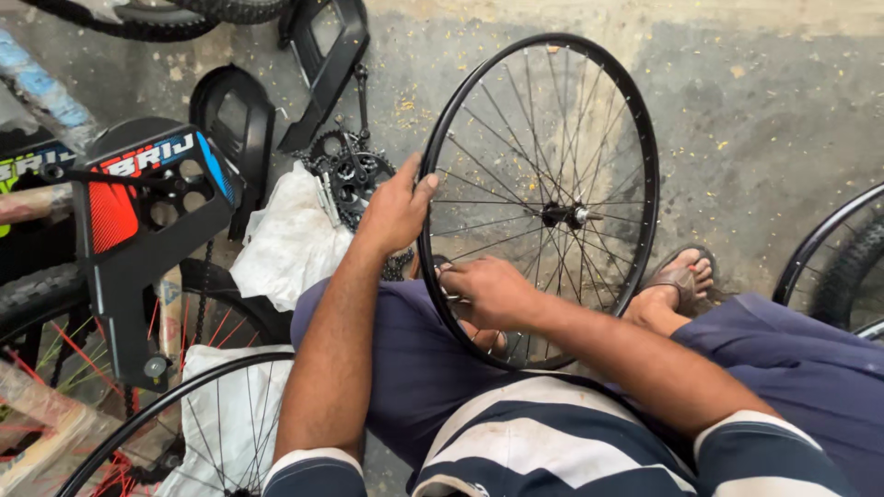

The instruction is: The person sits on the ground with a bicycle wheel resting across their lap and uses a small spoke wrench to turn spoke nipples around the rim, rotating the wheel to reach different spokes. They lift and reposition the wheel partway through and continue tightening spokes.

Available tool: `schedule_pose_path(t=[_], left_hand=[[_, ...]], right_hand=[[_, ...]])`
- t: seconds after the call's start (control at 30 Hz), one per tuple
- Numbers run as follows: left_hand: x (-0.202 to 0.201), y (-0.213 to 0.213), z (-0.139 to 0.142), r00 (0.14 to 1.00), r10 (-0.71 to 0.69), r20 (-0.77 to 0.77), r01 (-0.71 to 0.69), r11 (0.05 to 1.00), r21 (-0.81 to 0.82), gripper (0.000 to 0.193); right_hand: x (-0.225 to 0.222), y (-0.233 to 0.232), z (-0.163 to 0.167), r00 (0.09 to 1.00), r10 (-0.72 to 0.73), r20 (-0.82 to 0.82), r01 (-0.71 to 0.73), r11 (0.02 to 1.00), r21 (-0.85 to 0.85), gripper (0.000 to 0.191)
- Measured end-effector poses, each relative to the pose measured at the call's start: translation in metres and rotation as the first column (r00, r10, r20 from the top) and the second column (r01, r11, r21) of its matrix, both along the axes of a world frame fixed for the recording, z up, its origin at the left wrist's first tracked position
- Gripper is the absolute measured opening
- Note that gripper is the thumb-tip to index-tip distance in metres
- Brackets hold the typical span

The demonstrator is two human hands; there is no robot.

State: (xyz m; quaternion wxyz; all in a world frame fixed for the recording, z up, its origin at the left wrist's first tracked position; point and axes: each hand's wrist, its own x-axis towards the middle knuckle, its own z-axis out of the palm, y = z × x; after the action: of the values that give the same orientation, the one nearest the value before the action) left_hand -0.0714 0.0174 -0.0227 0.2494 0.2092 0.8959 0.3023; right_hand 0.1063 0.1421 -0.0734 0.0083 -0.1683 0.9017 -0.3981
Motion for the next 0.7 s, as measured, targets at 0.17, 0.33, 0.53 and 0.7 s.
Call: schedule_pose_path(t=[0.17,0.33,0.53,0.7], left_hand=[[-0.001,0.002,-0.005,1.000,0.006,-0.014,-0.006,1.000,0.006,0.057],[0.003,-0.007,-0.020,0.995,-0.028,-0.091,0.030,0.999,0.018,0.058],[0.008,-0.011,-0.033,0.997,-0.024,-0.078,0.024,1.000,-0.002,0.057],[0.006,-0.008,-0.030,0.997,-0.023,-0.079,0.022,1.000,-0.009,0.060]], right_hand=[[-0.034,0.035,0.016,0.860,0.192,0.472,-0.046,0.952,-0.304,0.047],[-0.019,0.000,0.014,0.978,0.173,0.120,-0.182,0.981,0.061,0.039],[0.005,-0.005,-0.028,0.974,0.027,0.223,-0.077,0.973,0.219,0.040],[0.001,-0.022,-0.026,0.989,0.028,-0.145,0.043,0.885,0.464,0.043]])
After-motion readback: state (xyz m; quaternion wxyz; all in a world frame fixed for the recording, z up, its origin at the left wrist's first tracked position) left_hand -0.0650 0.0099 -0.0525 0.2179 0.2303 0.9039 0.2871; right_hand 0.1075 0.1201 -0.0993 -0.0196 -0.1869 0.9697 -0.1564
